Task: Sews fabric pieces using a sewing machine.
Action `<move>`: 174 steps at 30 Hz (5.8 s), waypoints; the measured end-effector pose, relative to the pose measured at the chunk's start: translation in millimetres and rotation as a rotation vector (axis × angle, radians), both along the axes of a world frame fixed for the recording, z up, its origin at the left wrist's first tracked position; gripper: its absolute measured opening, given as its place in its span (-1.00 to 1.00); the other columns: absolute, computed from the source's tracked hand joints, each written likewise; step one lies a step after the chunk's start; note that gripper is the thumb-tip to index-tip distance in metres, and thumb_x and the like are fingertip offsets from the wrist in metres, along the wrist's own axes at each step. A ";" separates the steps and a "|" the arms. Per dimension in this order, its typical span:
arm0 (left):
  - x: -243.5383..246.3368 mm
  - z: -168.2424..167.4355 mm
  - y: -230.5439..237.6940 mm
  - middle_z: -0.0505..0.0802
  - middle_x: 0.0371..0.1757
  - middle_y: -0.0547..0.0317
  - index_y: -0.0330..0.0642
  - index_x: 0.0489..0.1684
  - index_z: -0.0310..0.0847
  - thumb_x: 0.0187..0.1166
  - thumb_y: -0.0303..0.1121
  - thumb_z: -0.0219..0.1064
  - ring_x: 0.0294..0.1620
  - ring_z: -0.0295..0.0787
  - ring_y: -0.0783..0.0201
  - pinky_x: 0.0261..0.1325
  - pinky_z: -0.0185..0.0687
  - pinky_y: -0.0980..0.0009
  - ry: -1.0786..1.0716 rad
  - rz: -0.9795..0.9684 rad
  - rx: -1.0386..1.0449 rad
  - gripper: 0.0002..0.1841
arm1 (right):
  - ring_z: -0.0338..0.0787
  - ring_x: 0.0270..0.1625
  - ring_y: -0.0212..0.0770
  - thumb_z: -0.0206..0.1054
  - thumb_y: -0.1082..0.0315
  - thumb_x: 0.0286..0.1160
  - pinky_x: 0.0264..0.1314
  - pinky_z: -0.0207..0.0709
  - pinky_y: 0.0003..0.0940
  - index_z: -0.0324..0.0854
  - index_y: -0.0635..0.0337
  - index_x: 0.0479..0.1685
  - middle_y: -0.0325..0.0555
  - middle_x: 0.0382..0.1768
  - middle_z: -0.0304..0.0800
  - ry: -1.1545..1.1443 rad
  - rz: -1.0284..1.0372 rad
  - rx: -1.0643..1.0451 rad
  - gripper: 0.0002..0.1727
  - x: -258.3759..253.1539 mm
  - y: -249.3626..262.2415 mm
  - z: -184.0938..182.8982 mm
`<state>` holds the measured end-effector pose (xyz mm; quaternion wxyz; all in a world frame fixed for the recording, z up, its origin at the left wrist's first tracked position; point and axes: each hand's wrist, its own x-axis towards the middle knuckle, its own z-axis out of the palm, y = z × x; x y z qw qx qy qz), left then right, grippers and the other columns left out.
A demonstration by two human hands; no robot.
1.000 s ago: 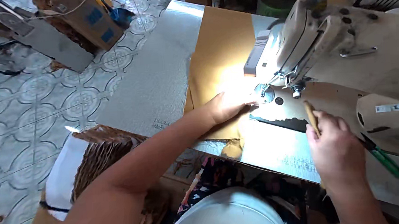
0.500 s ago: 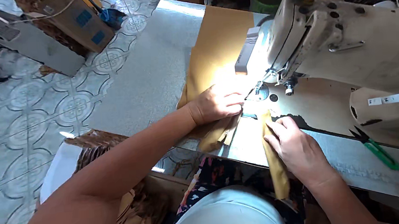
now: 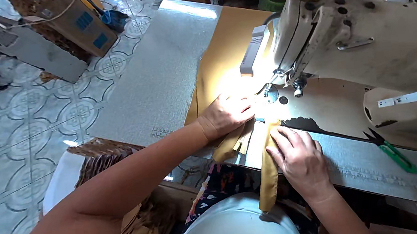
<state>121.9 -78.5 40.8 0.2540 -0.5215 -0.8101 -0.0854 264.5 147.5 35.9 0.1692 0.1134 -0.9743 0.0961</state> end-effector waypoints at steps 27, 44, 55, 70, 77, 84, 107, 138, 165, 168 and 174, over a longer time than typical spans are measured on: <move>38.9 7.8 28.4 0.92 0.11 0.16 0.11 -0.05 0.90 0.58 -0.46 0.29 0.34 0.77 -0.04 0.28 0.43 -0.31 -0.103 0.298 -0.015 -0.74 | 0.81 0.22 0.00 0.23 0.24 0.58 0.06 0.60 0.00 0.90 -0.01 0.07 -0.20 0.19 0.90 0.137 -0.122 -0.066 -0.69 -23.0 -45.8 -15.5; 46.0 8.0 31.9 0.90 0.20 0.16 0.24 0.15 0.88 0.55 -0.53 0.33 0.45 0.70 -0.19 0.45 -0.17 -0.76 -0.085 0.394 -0.073 -0.61 | 0.83 0.18 -0.01 0.25 0.25 0.58 0.05 0.63 -0.04 0.90 -0.01 0.02 -0.19 0.13 0.92 0.168 -0.120 -0.091 -0.71 -21.2 -45.1 -16.9; 40.2 7.1 32.8 0.89 0.24 0.17 0.16 0.12 0.88 0.53 -0.55 0.33 0.43 0.71 -0.14 0.47 -0.11 -0.72 -0.067 0.364 -0.088 -0.64 | 0.83 0.20 0.09 0.27 0.40 0.53 0.10 0.72 -0.03 0.84 0.06 0.17 0.00 0.13 0.87 0.043 -0.028 -0.160 -0.67 -45.6 -24.7 3.8; 15.7 10.4 45.4 0.84 0.28 0.06 0.08 0.17 0.84 0.52 -0.53 0.34 0.49 0.61 -0.23 0.46 0.07 -0.65 -0.189 0.353 -0.080 -0.65 | 0.76 0.13 0.18 0.25 0.46 0.55 -0.12 0.68 -0.05 0.74 -0.06 0.39 0.12 0.01 0.74 -0.033 -0.126 -0.081 -0.55 -83.2 -19.4 0.0; 15.7 6.6 44.1 0.84 0.30 0.05 0.09 0.21 0.83 0.53 -0.54 0.35 0.52 0.59 -0.25 0.47 0.05 -0.66 -0.214 0.359 -0.060 -0.63 | 0.76 0.13 0.12 0.23 0.41 0.59 -0.07 0.67 -0.09 0.77 -0.11 0.36 0.07 0.00 0.76 0.024 -0.119 -0.101 -0.57 -82.1 -17.0 -5.2; 15.6 6.2 41.8 0.85 0.28 0.09 0.14 0.20 0.84 0.54 -0.53 0.33 0.49 0.61 -0.21 0.45 0.11 -0.59 -0.168 0.360 -0.067 -0.62 | 0.76 0.14 0.11 0.25 0.37 0.61 -0.05 0.68 -0.09 0.77 -0.13 0.36 0.07 0.04 0.76 0.005 -0.106 -0.101 -0.60 -82.6 -15.7 -4.4; 11.5 4.4 43.0 0.83 0.31 0.10 0.13 0.22 0.82 0.52 -0.54 0.35 0.51 0.58 -0.21 0.48 0.06 -0.62 -0.193 0.365 -0.055 -0.61 | 0.76 0.16 0.13 0.23 0.38 0.62 -0.01 0.68 -0.05 0.76 -0.13 0.38 0.07 0.08 0.77 0.010 -0.130 -0.107 -0.58 -80.8 -16.5 -6.1; 9.1 3.5 19.3 0.88 0.20 0.20 0.11 0.12 0.88 0.62 -0.46 0.24 0.37 0.72 0.03 0.48 0.37 -0.29 -0.293 0.107 0.059 -0.68 | 0.83 0.13 -0.08 0.31 0.40 0.51 0.19 0.67 -0.18 0.93 -0.09 -0.06 -0.20 0.02 0.93 0.108 0.065 -0.261 -0.73 -14.8 -11.9 -13.7; 34.6 14.0 7.5 0.84 0.35 0.10 0.12 0.12 0.83 0.63 -0.54 0.18 0.57 0.60 -0.10 0.29 0.56 -0.25 -0.367 -0.056 -0.151 -0.64 | 0.86 0.10 -0.03 0.26 0.41 0.54 0.15 0.70 -0.12 0.91 -0.06 -0.05 -0.17 0.05 0.94 0.159 0.157 -0.149 -0.72 -9.4 -11.5 -16.5; 34.6 12.6 2.8 0.81 0.41 0.13 0.12 0.14 0.83 0.65 -0.54 0.15 0.60 0.58 -0.05 0.34 0.58 -0.20 -0.381 -0.075 -0.157 -0.63 | 0.86 0.09 -0.05 0.25 0.40 0.57 0.16 0.68 -0.15 0.91 -0.10 0.01 -0.20 0.05 0.94 0.151 0.155 -0.152 -0.70 -7.1 -10.9 -17.1; 36.4 8.6 -1.6 0.78 0.47 0.15 0.09 0.17 0.82 0.69 -0.52 0.13 0.61 0.59 0.01 0.43 0.52 -0.26 -0.366 -0.077 -0.146 -0.64 | 0.87 0.08 -0.06 0.30 0.42 0.48 0.16 0.70 -0.12 0.90 -0.04 0.06 -0.13 -0.02 0.92 0.095 0.076 -0.281 -0.68 -10.2 -13.0 -12.3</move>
